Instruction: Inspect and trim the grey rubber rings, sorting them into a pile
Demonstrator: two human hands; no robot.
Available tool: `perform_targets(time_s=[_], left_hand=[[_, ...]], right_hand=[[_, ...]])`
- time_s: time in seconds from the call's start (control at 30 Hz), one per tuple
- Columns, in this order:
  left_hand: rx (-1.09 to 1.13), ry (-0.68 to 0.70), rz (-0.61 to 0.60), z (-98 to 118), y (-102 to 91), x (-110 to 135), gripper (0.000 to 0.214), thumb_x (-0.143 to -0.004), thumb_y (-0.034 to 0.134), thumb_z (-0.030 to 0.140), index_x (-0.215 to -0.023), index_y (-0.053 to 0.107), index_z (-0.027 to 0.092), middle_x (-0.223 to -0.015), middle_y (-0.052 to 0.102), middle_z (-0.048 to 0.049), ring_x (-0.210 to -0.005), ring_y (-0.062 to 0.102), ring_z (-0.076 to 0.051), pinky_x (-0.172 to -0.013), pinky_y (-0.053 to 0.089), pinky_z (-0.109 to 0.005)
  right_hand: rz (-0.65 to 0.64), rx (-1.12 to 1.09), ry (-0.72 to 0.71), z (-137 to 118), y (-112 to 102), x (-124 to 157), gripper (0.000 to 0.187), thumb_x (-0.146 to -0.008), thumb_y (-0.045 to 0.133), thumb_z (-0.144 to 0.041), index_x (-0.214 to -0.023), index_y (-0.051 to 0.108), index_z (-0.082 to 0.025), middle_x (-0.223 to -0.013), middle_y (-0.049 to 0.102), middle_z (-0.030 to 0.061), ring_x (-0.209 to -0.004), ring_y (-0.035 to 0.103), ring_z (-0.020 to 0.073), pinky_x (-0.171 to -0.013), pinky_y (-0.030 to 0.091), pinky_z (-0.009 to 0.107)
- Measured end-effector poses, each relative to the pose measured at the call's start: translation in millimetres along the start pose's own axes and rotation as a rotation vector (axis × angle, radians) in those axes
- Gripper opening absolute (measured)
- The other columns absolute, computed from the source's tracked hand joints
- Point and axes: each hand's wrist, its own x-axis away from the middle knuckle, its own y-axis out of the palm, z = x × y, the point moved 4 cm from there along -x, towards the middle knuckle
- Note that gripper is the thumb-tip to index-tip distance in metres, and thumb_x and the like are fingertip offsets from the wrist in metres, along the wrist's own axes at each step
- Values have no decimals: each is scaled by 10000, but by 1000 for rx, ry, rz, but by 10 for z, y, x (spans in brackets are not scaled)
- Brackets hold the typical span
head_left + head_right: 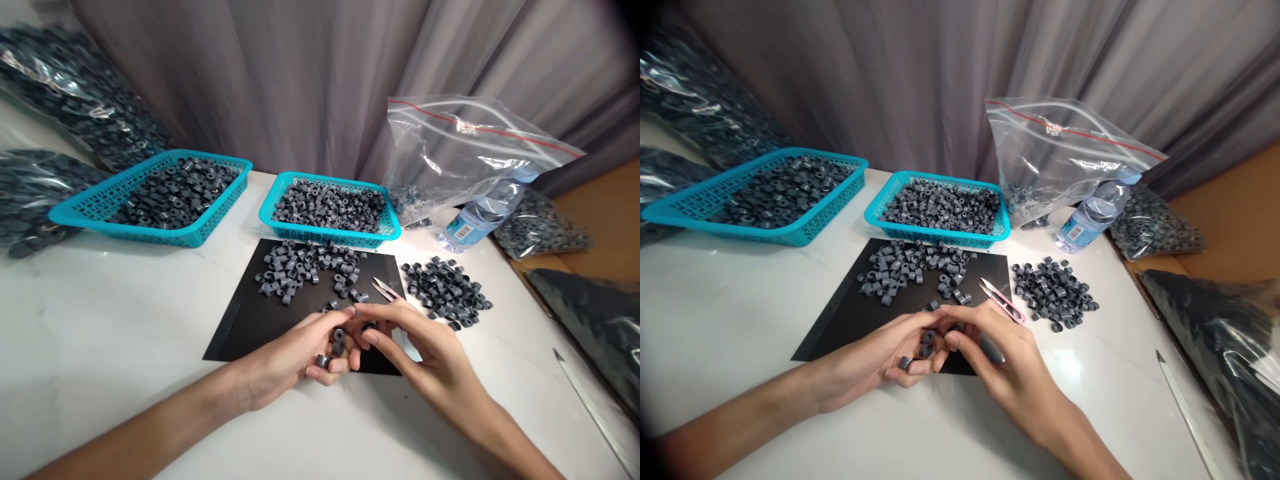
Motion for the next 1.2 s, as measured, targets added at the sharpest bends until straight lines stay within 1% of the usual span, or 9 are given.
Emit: perform_targets(time_s=[0.17,0.33,0.43,0.57,0.63,0.83,0.97,1.03,1.2], left_hand=[[-7,-35,22,-5,-14,-2,415,-906,511,549,-901,569,138,-772,576,-44,-618,379,-88,-503,124,-249],[-28,-70,-28,-16,54,13,428,-908,494,587,-862,535,163,-761,554,-17,-579,330,-79,-510,110,-261],[-42,-55,-71,-23,59,11,439,-917,478,597,-853,530,166,-758,555,-18,-581,315,-82,-516,116,-266],[-37,-39,-65,-19,26,6,418,-923,483,579,-865,542,169,-764,570,-23,-598,338,-87,-530,131,-272],[-39,-38,-66,-7,26,11,429,-923,486,587,-884,558,165,-771,572,-25,-600,337,-88,-534,132,-274],[-91,17,-104,21,35,40,494,-904,523,637,-917,604,150,-784,551,-18,-610,309,-88,-521,128,-264],[-142,49,-109,12,0,43,407,-900,601,552,-919,611,146,-803,574,-21,-639,350,-88,-523,173,-250],[-157,59,-92,25,-22,42,380,-902,613,521,-946,627,143,-829,588,-28,-650,368,-89,-528,185,-252],[-205,94,-55,95,-62,44,353,-897,626,492,-950,647,143,-888,609,-39,-645,371,-88,-536,183,-270]], right_hand=[[57,22,-9,5,-24,4,218,-957,632,-240,-1174,655,-247,-1068,696,64,-837,659,167,-742,562,285],[-59,-25,-49,-8,29,7,113,-947,648,-242,-1052,687,-230,-1020,701,63,-933,682,192,-804,581,290],[-113,-21,-69,-16,28,2,181,-969,606,-209,-1117,704,-249,-1097,678,68,-998,676,189,-859,576,287],[-198,10,-45,-23,1,-7,335,-1007,517,-168,-1282,651,-302,-1178,637,70,-1066,647,182,-895,563,298],[-212,15,-32,-29,-9,-9,338,-1009,517,-184,-1301,636,-308,-1192,630,72,-1077,638,188,-903,561,312],[-74,-96,49,23,-28,-25,156,-928,680,-296,-1072,665,-237,-1014,663,48,-887,648,173,-772,564,286],[-80,-55,9,40,-49,-43,78,-926,680,-303,-929,705,-230,-1000,662,49,-910,650,174,-803,554,290],[-83,-18,-6,44,-68,-46,99,-940,661,-309,-941,734,-243,-1018,667,57,-952,658,188,-832,559,305],[-57,18,-29,51,-82,-33,193,-966,620,-267,-1112,744,-289,-1063,670,66,-1001,659,200,-868,566,327]])
